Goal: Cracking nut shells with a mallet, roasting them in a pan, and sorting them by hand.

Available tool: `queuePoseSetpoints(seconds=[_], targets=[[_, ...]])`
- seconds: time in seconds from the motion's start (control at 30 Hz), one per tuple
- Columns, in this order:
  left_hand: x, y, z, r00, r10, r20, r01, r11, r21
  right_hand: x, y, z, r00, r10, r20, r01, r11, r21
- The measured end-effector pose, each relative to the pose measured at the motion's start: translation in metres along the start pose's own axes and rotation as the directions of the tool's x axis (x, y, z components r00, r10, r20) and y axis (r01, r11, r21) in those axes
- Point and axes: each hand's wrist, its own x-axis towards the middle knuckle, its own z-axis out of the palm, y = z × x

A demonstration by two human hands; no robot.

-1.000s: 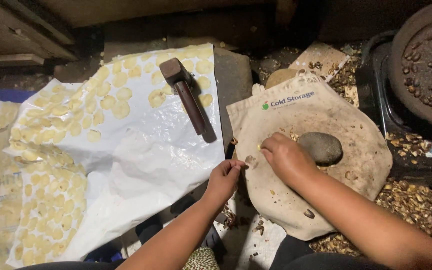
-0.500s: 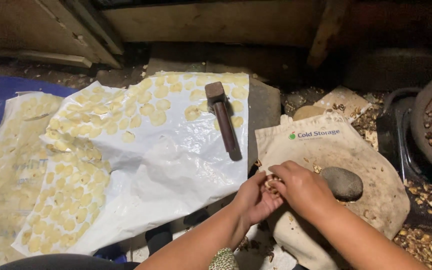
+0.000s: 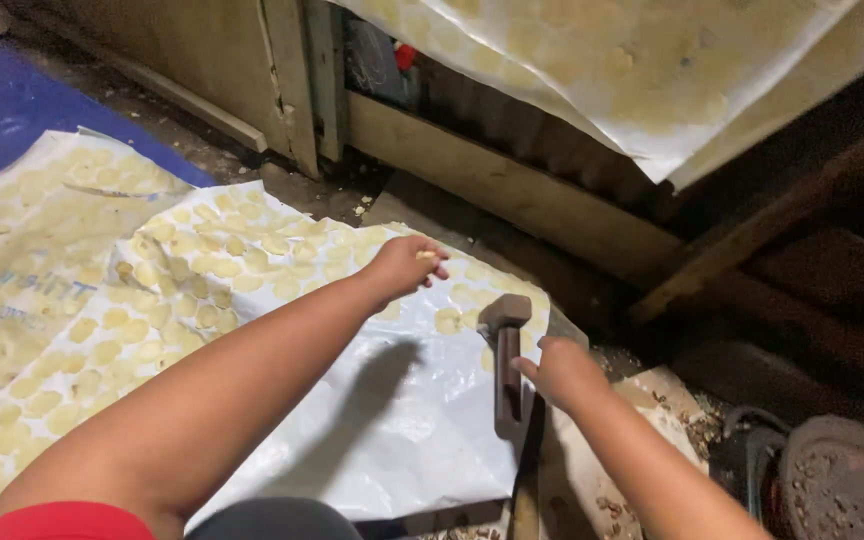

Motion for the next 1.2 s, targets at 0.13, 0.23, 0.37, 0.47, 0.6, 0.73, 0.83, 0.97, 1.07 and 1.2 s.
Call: queuePoseSetpoints(seconds=[0.13, 0.23, 0.37, 0.47, 0.6, 0.73, 0.83, 0.97, 1.07, 1.2], targets=[[-0.041, -0.064, -0.069, 0.866, -0.478, 0.147, 0.408, 0.506, -0.760, 0.049, -0.043, 0.066, 0.952, 0.275, 0.136, -0.305, 0.800, 0.517], [-0.032, -0.127, -0.073, 0.840, -0.513, 0.179, 0.339, 0.238, -0.910, 0.065, -0.039, 0.099, 0.890, 0.439, 0.123, -0.412, 0.658, 0.630], [-0.027, -0.132, -0.056, 0.814, -0.580, 0.023, 0.404, 0.538, -0.740, 0.097, -0.011, 0.046, 0.882, 0.456, 0.116, -0.452, 0.752, 0.481], [-0.001, -0.167, -0.014, 0.869, -0.484, -0.106, 0.326, 0.720, -0.613, 0.068, -0.058, 0.000, 0.862, 0.508, -0.009, -0.441, 0.757, 0.482], [0.028, -0.182, 0.014, 0.969, -0.222, -0.112, 0.207, 0.969, -0.131, 0.058, -0.090, 0.056, 0.839, 0.518, -0.165, -0.407, 0.800, 0.441], [0.038, -0.148, 0.034, 0.988, -0.152, 0.006, 0.150, 0.979, 0.136, 0.062, -0.105, 0.052, 0.864, 0.494, 0.096, -0.470, 0.724, 0.505], [0.044, -0.131, 0.034, 0.998, -0.047, 0.046, 0.035, 0.972, 0.232, 0.066, -0.126, -0.014, 0.868, 0.497, 0.023, -0.419, 0.706, 0.571], [0.044, -0.134, 0.036, 0.984, 0.131, 0.122, -0.170, 0.896, 0.410, 0.065, -0.142, -0.054, 0.691, 0.354, -0.631, 0.125, 0.800, 0.586], [0.047, -0.146, 0.042, 0.983, 0.127, 0.131, -0.166, 0.923, 0.348, 0.098, -0.129, -0.026, 0.425, 0.257, -0.868, 0.311, 0.859, 0.407], [0.033, -0.132, 0.016, 0.971, -0.205, -0.124, 0.202, 0.979, -0.032, 0.114, -0.154, 0.044, 0.816, 0.409, -0.409, -0.113, 0.806, 0.581]])
